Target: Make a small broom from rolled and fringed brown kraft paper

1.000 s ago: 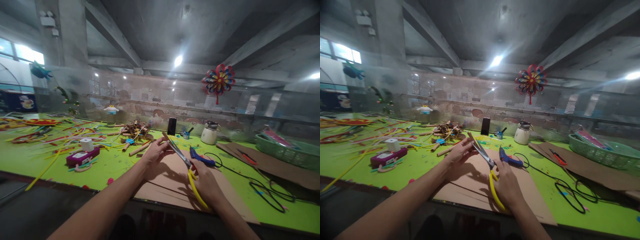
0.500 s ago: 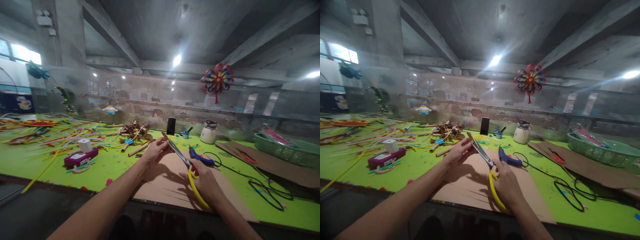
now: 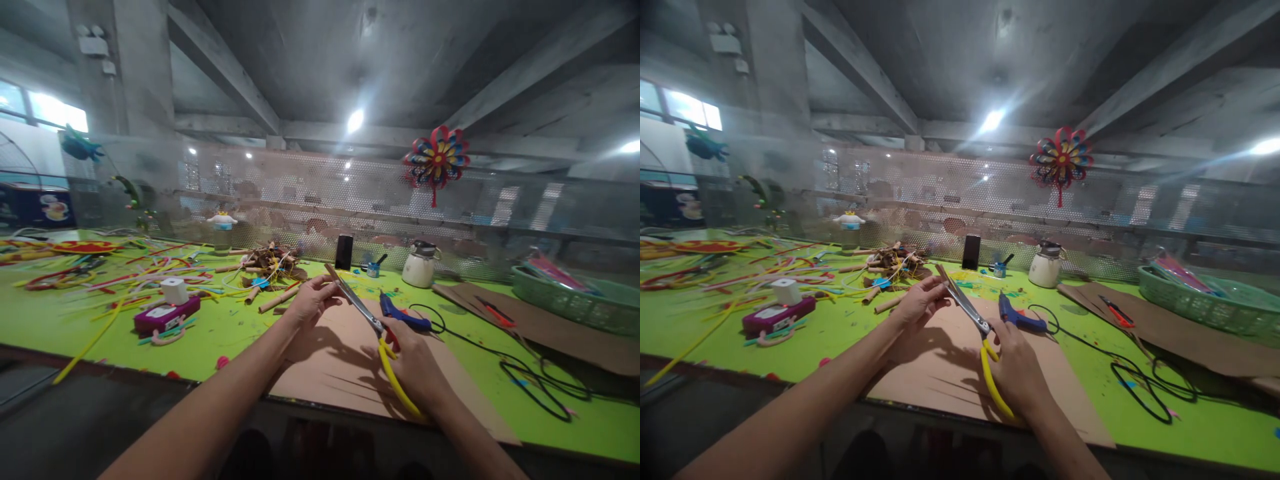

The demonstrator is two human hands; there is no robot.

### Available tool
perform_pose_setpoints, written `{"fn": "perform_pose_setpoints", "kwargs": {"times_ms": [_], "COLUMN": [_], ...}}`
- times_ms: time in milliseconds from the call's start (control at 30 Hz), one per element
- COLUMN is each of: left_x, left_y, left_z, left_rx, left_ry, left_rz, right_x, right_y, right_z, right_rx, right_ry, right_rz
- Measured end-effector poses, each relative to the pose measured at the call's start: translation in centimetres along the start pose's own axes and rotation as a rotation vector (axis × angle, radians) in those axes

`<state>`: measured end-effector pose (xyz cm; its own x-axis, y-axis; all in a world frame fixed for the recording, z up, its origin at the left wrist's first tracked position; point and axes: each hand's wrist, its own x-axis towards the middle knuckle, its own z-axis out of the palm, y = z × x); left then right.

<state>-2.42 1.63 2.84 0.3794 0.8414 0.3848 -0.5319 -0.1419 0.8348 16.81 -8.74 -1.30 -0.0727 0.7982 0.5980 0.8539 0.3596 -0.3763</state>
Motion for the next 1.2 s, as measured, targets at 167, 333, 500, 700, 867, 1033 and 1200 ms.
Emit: {"fn": "perform_pose_setpoints", "kwargs": {"times_ms": [167, 333, 500, 700, 867, 1033, 1200], "left_x": [-0.17, -0.24, -0.15, -0.25, -0.26, -0.26, -0.33], "left_y": [0.58, 0.87, 0.75, 0.82, 0.96, 1.01, 1.02], "left_z": [0.05, -0.05, -0.24, -0.07, 0.06, 0.14, 0.13], "left_rx": [0.045, 0.052, 0.041, 0.022, 0.017, 0.018, 0.019], "left_ry": [-0.018, -0.048, -0.097, -0.114, -0.096, -0.089, -0.093], "left_rz": [-0.006, -0.009, 0.003, 0.013, 0.004, 0.004, 0.006], "right_x": [0.03, 0.08, 0.04, -0.02, -0.04, -0.1, -0.22], "right_y": [0.19, 0.36, 0.33, 0.38, 0.36, 0.13, -0.02], "right_z": [0.07, 0.11, 0.12, 0.12, 0.12, -0.04, -0.15], "right_rx": [0.006, 0.016, 0.022, 0.023, 0.03, 0.029, 0.025], "right_ry": [0.013, 0.027, 0.024, 0.027, 0.022, 0.016, 0.02], "right_rz": [-0.002, -0.007, 0.002, -0.005, -0.012, -0.008, -0.01]}}
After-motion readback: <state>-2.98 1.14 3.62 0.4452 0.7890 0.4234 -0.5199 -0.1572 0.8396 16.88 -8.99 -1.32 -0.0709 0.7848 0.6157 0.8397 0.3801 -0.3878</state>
